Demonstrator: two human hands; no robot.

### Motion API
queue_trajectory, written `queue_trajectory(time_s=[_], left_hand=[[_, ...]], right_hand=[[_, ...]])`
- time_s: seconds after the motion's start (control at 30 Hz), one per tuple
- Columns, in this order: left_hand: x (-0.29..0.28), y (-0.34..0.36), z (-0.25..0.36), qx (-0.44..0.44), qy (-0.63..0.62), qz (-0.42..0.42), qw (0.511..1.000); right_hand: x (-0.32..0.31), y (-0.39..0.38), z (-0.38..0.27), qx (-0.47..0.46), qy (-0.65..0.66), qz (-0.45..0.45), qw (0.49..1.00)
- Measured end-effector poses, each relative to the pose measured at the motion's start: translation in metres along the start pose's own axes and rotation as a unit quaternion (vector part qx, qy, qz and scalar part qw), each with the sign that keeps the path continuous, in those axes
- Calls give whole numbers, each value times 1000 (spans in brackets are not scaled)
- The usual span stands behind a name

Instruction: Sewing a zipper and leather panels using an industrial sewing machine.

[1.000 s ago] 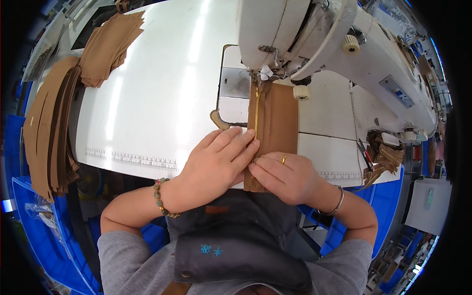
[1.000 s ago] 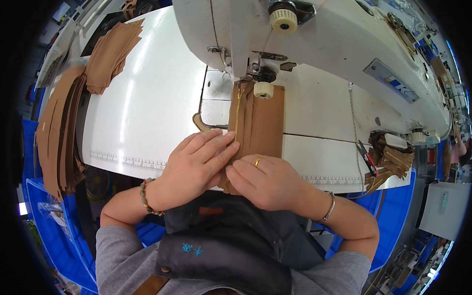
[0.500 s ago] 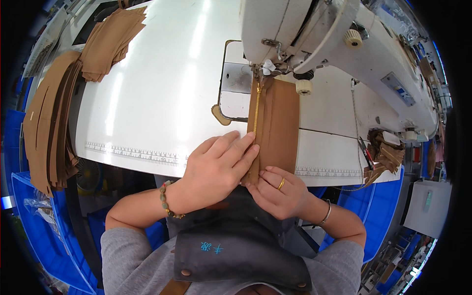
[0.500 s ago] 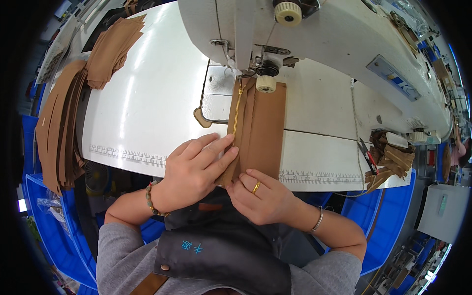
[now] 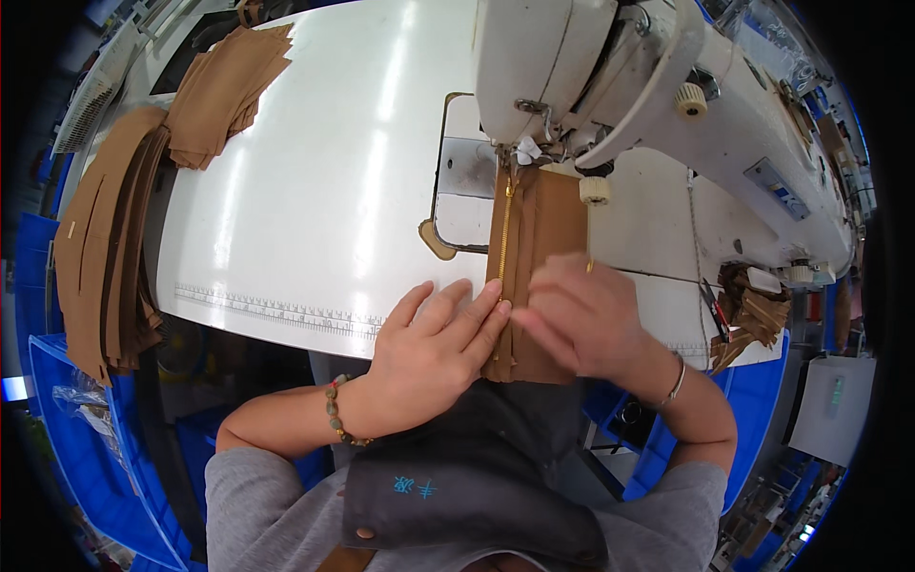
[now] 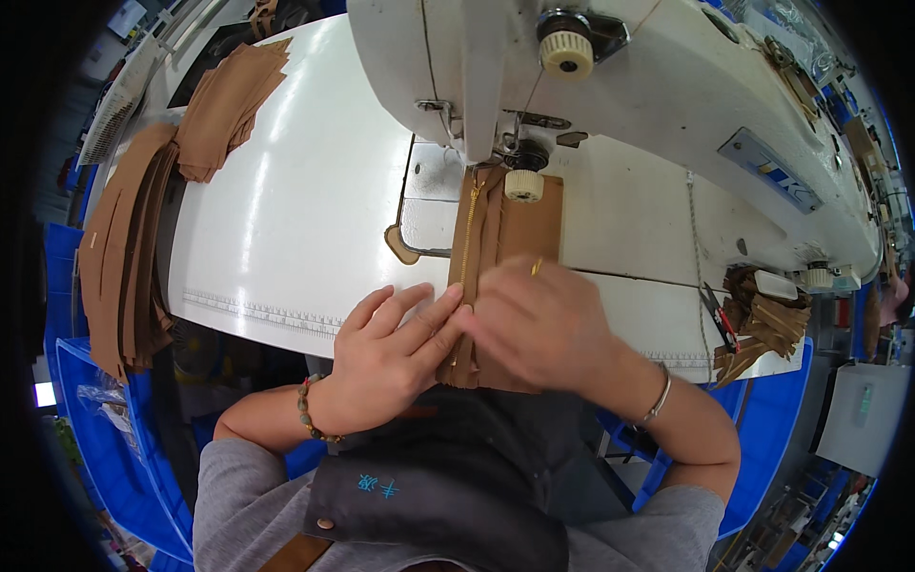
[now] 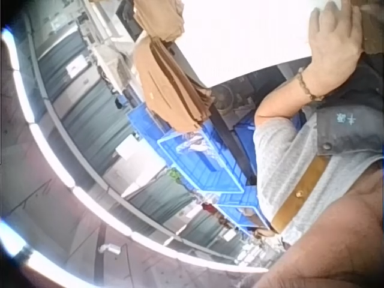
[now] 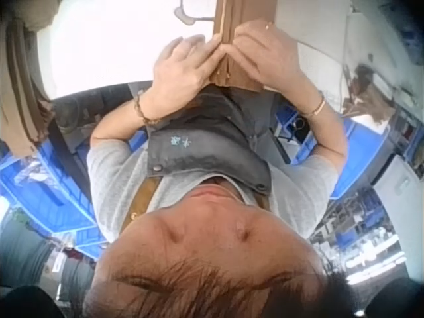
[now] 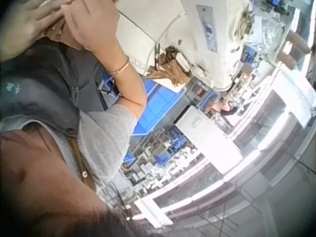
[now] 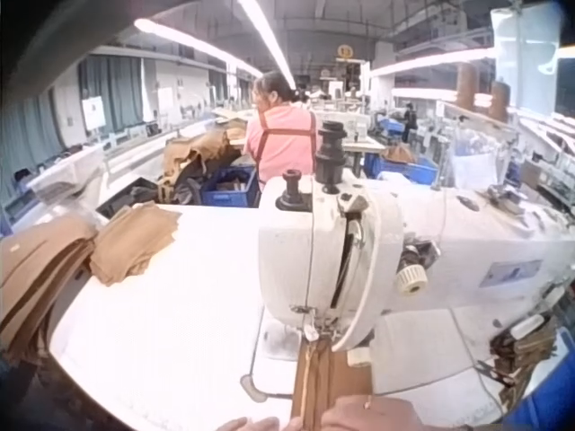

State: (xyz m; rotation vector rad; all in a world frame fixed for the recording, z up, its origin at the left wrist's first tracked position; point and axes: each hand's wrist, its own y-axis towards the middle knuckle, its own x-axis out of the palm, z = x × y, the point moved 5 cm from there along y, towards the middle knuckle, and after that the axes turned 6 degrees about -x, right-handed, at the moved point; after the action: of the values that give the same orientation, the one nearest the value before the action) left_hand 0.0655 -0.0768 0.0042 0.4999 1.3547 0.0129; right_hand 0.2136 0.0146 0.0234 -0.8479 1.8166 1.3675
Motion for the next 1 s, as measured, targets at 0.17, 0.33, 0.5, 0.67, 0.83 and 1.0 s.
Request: queue_trajectory(time_s=[0.17,0.33,0.5,0.67,0.83,1.0], left_hand=[[0,-2,1,1,20,-22,1000],[5,-21,6,6,-28,-32,999],[8,-47,8,3,-56,-10,998],[-26,-63,-39,-58,-30,40,997],[-122,-95,-202,-252,317,115,907],[-196,-147,-301,-370,440,123,809]], right_hand=[[23,19,52,59,-37,-45,997],[28,14,48,42,-47,-55,997],[27,15,45,47,-45,-84,994],[26,21,40,11,-47,-73,996],[26,18,44,24,-65,-80,994],[27,17,44,22,-61,-76,995]])
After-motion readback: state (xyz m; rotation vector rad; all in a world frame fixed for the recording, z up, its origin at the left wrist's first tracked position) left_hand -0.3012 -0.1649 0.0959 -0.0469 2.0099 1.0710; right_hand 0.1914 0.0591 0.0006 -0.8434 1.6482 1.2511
